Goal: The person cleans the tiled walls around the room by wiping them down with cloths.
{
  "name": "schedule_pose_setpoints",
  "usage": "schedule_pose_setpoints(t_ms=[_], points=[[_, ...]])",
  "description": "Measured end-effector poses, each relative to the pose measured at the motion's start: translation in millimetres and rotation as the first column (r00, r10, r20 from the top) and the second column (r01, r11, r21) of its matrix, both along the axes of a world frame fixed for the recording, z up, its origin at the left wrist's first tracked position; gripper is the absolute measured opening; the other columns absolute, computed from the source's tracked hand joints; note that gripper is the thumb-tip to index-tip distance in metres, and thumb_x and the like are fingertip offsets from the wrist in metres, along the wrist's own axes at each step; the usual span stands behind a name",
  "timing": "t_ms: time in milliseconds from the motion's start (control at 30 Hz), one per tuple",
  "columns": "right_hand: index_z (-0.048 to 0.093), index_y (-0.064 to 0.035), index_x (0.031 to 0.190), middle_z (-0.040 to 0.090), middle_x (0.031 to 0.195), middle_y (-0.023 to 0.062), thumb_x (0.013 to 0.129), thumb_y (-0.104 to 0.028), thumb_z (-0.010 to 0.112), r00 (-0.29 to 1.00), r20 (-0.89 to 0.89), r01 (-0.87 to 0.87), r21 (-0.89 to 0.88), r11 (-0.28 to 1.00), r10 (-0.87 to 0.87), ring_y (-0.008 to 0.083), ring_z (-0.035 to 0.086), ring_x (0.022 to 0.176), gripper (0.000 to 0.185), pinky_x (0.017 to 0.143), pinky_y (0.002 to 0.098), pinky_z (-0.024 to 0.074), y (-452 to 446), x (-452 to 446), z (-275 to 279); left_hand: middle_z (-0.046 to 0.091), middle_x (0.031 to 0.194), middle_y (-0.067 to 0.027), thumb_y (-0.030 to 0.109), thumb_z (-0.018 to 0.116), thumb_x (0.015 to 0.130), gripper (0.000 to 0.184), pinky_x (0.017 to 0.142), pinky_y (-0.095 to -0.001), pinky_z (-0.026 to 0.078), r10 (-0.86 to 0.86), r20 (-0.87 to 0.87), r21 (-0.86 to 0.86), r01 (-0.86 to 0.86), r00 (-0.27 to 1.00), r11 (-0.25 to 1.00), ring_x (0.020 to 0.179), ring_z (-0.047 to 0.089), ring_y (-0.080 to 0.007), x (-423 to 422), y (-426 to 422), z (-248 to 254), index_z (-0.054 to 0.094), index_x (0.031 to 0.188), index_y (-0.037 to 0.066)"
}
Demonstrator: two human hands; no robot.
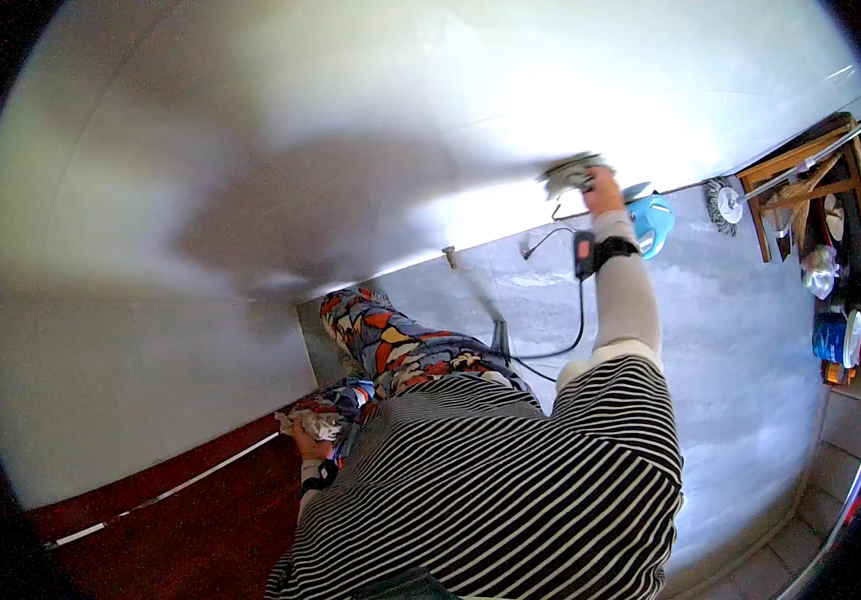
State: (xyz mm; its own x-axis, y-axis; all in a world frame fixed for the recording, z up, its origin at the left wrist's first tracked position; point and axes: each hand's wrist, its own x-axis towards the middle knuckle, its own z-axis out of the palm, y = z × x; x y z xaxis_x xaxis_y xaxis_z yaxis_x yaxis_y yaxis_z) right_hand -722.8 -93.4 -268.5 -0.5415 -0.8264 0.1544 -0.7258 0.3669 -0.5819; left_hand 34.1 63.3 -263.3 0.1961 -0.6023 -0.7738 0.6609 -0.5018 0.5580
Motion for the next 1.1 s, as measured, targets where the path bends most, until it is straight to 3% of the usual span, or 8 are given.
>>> schedule_pose_setpoints(t_ms=[133, 267, 400, 733, 967, 1033, 1067, 1100], points=[[0.066, 0.0018, 0.095, 0.068, 0.091, 0.0205, 0.075, -0.008, 0.062, 0.984, -0.022, 0.163, -0.291, 0.943, -0.177, 0.0352, 0.065, 0.087, 0.022, 0.078, 0.0402, 0.0524, 6, -52, -5, 0.063, 0.099, -0.0041, 0.042, 0.06, 0.088, 0.035, 0.086, -0.0427, 0.051, -0.078, 0.99, -0.017, 0.657, 0.115, 0.754, 0.094, 0.061, -0.0239, 29, 25, -43, 0.061, 0.103, 0.01], [0.067, -0.0026, 0.088, 0.068, 0.087, 0.0202, 0.07, -0.007, 0.062, 0.894, -0.396, 0.233, 0.011, 0.973, -0.209, 0.0378, 0.065, 0.089, 0.019, 0.079, 0.0443, 0.0525, -23, -21, -41, 0.062, 0.108, -0.0048, 0.04, 0.059, 0.09, 0.037, 0.089, -0.0418, 0.05, -0.19, 0.981, 0.12, 0.681, 0.029, 0.722, 0.1, 0.059, -0.0239, 35, 26, -35, 0.059, 0.111, 0.009], [0.069, -0.0051, 0.085, 0.069, 0.086, 0.0165, 0.07, -0.006, 0.068, 0.939, -0.343, 0.105, 0.34, 0.935, 0.02, 0.0331, 0.068, 0.082, 0.015, 0.069, 0.043, 0.0544, -62, 114, -75, 0.061, 0.109, -0.0044, 0.039, 0.056, 0.092, 0.034, 0.088, -0.0414, 0.05, -0.042, 0.249, -0.086, 0.066, 0.968, 0.994, 0.101, 0.059, -0.0234, 17, 1, -15, 0.059, 0.113, 0.012], [0.067, -0.0076, 0.102, 0.068, 0.096, 0.0186, 0.071, -0.007, 0.059, 0.727, 0.101, -0.68, -0.026, 0.733, 0.679, 0.0384, 0.064, 0.093, 0.031, 0.082, 0.0438, 0.0506, -93, 342, -63, 0.061, 0.098, -0.0058, 0.039, 0.052, 0.094, 0.029, 0.084, -0.0429, 0.05, 0.027, -0.054, -0.04, -0.03, 0.998, 0.999, 0.094, 0.06, -0.0251, -10, -4, 9, 0.06, 0.101, 0.012], [0.066, -0.0058, 0.079, 0.067, 0.09, 0.0197, 0.071, -0.009, 0.065, 0.948, 0.153, -0.268, -0.086, 0.96, 0.279, 0.04, 0.063, 0.088, 0.009, 0.074, 0.0466, 0.0519, -73, 186, -98, 0.062, 0.103, -0.0065, 0.039, 0.053, 0.093, 0.033, 0.085, -0.0448, 0.051, -0.127, 0.305, -0.075, 0.156, 0.944, 0.985, 0.098, 0.06, -0.0262, -4, 18, -11, 0.059, 0.11, 0.012], [0.067, -0.0068, 0.077, 0.067, 0.089, 0.019, 0.07, -0.007, 0.065, 0.954, 0.215, -0.191, -0.091, 0.977, 0.207, 0.0373, 0.065, 0.086, 0.007, 0.071, 0.0462, 0.0518, -68, 139, -125, 0.059, 0.114, -0.008, 0.039, 0.054, 0.093, 0.041, 0.09, -0.047, 0.05, 0.094, -0.004, -0.054, -0.094, 0.996, 0.994, 0.104, 0.058, -0.0281, 12, 21, -25, 0.053, 0.121, 0.009], [0.068, -0.0075, 0.075, 0.068, 0.088, 0.0186, 0.069, -0.006, 0.064, 0.97, 0.164, -0.17, -0.059, 0.984, 0.178, 0.0361, 0.065, 0.086, 0.007, 0.069, 0.046, 0.0518, -66, 127, -126, 0.052, 0.125, -0.011, 0.031, 0.057, 0.093, 0.045, 0.093, -0.0474, 0.049, -0.335, 0.647, -0.036, 0.467, 0.685, 0.884, 0.11, 0.055, -0.0288, 4, 31, -18, 0.046, 0.129, 0.006], [0.068, -0.0083, 0.074, 0.068, 0.087, 0.018, 0.069, -0.005, 0.064, 0.983, -0.048, -0.174, 0.03, 0.984, 0.175, 0.0352, 0.066, 0.084, 0.008, 0.067, 0.0458, 0.0518, -65, 142, -108, 0.052, 0.125, -0.011, 0.031, 0.057, 0.093, 0.045, 0.093, -0.0474, 0.049, -0.342, 0.643, -0.033, 0.471, 0.685, 0.882, 0.11, 0.055, -0.0288, 3, 30, -14, 0.046, 0.129, 0.006]])
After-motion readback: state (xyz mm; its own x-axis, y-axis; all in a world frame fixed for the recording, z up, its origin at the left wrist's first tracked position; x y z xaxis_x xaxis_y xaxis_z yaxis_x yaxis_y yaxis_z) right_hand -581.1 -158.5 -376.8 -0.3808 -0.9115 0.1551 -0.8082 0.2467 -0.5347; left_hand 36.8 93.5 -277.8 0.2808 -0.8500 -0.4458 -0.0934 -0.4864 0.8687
